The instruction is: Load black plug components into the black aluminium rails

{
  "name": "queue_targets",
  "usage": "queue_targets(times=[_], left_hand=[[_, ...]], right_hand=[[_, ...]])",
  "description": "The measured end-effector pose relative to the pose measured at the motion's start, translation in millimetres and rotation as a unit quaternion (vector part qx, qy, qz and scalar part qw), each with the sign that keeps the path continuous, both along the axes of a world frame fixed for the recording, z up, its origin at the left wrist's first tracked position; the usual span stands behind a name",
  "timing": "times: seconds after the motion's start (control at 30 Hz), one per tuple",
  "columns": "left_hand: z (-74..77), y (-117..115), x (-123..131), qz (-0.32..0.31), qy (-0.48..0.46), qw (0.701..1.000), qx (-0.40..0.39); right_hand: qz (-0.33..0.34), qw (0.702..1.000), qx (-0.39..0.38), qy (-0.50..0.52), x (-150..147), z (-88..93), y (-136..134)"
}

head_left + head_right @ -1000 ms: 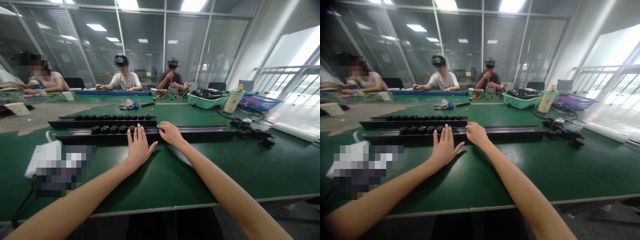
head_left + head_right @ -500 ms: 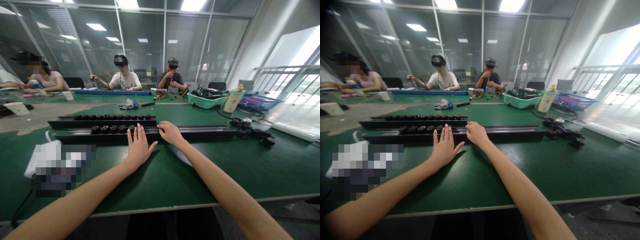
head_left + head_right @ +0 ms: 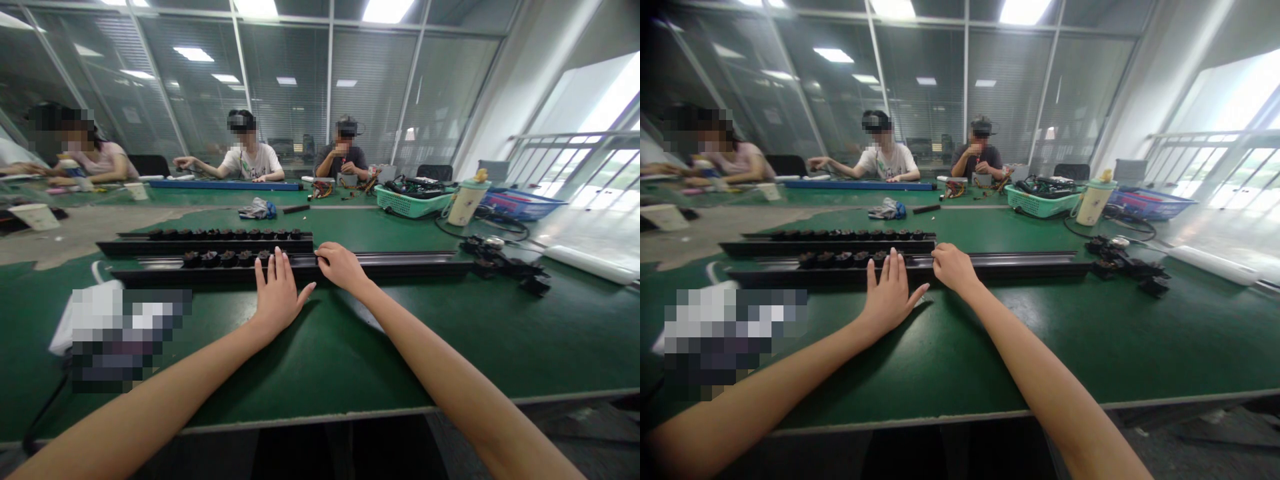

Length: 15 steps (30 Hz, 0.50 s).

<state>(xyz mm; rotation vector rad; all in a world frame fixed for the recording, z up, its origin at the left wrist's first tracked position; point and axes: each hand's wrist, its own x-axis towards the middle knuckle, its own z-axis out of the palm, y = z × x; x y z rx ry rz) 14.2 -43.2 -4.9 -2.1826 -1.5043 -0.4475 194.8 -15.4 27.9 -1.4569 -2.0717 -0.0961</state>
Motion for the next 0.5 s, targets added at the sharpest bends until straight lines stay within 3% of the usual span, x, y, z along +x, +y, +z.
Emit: queue_targets(times=[0.5], left_hand=[[0.3,-0.2,0.1,-0.001,-0.001,1.0,-0.005]], right_hand=[[0.002,1.0,-0.002,-0.011,-0.4,0.6,0.4]])
